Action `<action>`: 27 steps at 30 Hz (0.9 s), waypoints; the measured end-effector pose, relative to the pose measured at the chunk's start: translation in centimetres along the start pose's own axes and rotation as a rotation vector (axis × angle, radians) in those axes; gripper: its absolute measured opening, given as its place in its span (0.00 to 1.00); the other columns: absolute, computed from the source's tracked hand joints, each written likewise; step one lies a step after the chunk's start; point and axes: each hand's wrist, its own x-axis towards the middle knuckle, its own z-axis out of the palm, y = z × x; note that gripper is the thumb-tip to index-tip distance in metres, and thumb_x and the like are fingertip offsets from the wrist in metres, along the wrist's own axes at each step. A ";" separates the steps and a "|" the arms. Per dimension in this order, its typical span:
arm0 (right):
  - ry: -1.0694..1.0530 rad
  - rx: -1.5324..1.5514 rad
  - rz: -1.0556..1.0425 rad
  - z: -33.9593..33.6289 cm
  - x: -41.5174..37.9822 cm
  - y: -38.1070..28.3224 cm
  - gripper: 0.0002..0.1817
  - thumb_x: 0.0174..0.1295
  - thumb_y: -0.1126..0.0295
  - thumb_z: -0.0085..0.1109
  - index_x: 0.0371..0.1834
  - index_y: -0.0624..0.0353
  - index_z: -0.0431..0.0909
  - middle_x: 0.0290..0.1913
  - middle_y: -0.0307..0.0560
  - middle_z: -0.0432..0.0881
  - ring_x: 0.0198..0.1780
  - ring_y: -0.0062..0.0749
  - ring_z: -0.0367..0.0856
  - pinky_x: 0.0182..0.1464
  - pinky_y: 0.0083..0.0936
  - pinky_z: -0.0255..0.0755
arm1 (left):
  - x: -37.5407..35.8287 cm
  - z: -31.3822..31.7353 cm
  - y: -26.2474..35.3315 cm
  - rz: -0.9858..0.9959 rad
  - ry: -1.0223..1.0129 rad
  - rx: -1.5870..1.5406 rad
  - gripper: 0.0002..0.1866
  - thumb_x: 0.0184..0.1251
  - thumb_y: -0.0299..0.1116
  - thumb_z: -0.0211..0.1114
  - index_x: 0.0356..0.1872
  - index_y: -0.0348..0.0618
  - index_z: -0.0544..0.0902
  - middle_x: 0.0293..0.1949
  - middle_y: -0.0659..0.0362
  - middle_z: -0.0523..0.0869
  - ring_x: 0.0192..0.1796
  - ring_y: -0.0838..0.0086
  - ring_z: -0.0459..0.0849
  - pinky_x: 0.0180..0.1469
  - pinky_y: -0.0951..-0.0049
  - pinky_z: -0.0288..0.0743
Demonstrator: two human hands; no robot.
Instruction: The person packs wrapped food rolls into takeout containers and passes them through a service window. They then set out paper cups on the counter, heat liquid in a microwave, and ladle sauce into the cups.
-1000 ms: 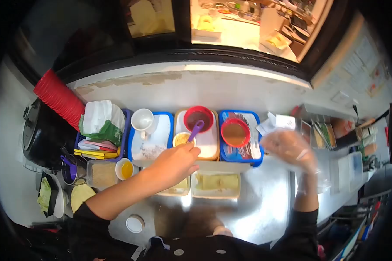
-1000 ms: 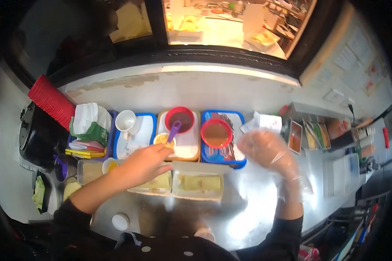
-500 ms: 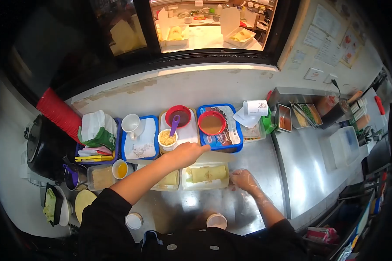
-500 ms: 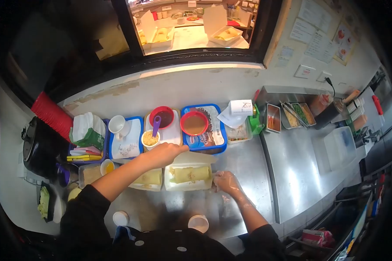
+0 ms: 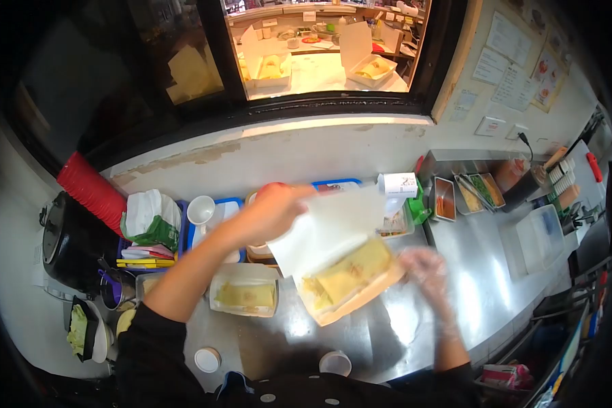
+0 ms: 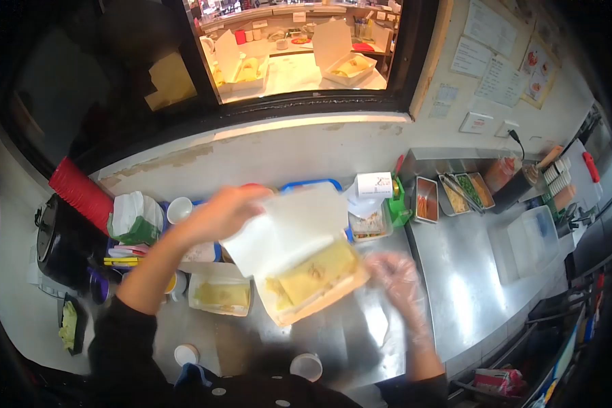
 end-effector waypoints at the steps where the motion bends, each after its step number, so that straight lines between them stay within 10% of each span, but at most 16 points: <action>1: -0.006 -0.063 -0.144 -0.5 1.6 -3.0 0.13 0.58 0.63 0.59 0.39 0.62 0.78 0.29 0.39 0.80 0.26 0.19 0.76 0.25 0.14 0.70 | 0.5 -2.8 0.7 0.030 0.074 0.020 0.13 0.60 0.24 0.56 0.47 0.37 0.75 0.41 0.43 0.80 0.47 0.58 0.80 0.47 0.65 0.73; 6: 0.148 -0.285 -0.363 -0.7 14.2 -12.3 0.09 0.58 0.68 0.56 0.37 0.61 0.79 0.27 0.37 0.79 0.29 0.18 0.76 0.31 0.17 0.71 | 7.1 -14.6 -1.0 -0.156 0.318 -0.126 0.10 0.61 0.24 0.55 0.43 0.31 0.77 0.36 0.58 0.81 0.35 0.79 0.79 0.37 0.77 0.74; 10: 0.363 -0.865 -0.911 1.6 27.1 -14.5 0.08 0.55 0.73 0.52 0.35 0.60 0.79 0.32 0.44 0.79 0.35 0.34 0.78 0.38 0.24 0.72 | 13.4 -21.3 -2.0 -0.202 0.413 0.108 0.12 0.56 0.22 0.54 0.41 0.30 0.78 0.29 0.56 0.80 0.30 0.73 0.80 0.32 0.72 0.73; 13: 0.372 -0.815 -0.893 3.3 37.6 -11.4 0.10 0.54 0.71 0.47 0.31 0.62 0.78 0.34 0.50 0.77 0.38 0.40 0.76 0.46 0.28 0.69 | 18.3 -22.6 -4.5 -0.340 0.489 0.151 0.13 0.52 0.24 0.53 0.39 0.29 0.78 0.27 0.52 0.80 0.30 0.69 0.81 0.30 0.63 0.73; 15: 0.483 -1.570 -1.117 4.2 40.4 -10.4 0.09 0.55 0.72 0.44 0.27 0.63 0.75 0.34 0.52 0.78 0.40 0.39 0.77 0.48 0.27 0.68 | 21.5 -22.2 -6.5 -0.385 0.519 0.294 0.14 0.52 0.24 0.53 0.39 0.28 0.78 0.28 0.48 0.81 0.31 0.67 0.81 0.30 0.62 0.73; 21: 0.580 -1.390 -0.978 4.1 42.5 -9.8 0.09 0.51 0.75 0.46 0.32 0.66 0.75 0.33 0.55 0.79 0.40 0.43 0.78 0.46 0.33 0.71 | 27.9 -18.2 -9.6 -0.490 0.590 0.321 0.14 0.54 0.23 0.50 0.38 0.22 0.77 0.36 0.37 0.81 0.30 0.57 0.85 0.27 0.65 0.78; 27: 0.132 -1.144 -0.844 2.2 43.3 -11.0 0.08 0.50 0.74 0.48 0.29 0.57 0.78 0.33 0.54 0.79 0.40 0.46 0.76 0.45 0.34 0.69 | 29.5 -17.8 -13.0 -0.590 0.744 0.133 0.12 0.55 0.22 0.52 0.36 0.23 0.78 0.38 0.37 0.81 0.29 0.53 0.85 0.26 0.66 0.82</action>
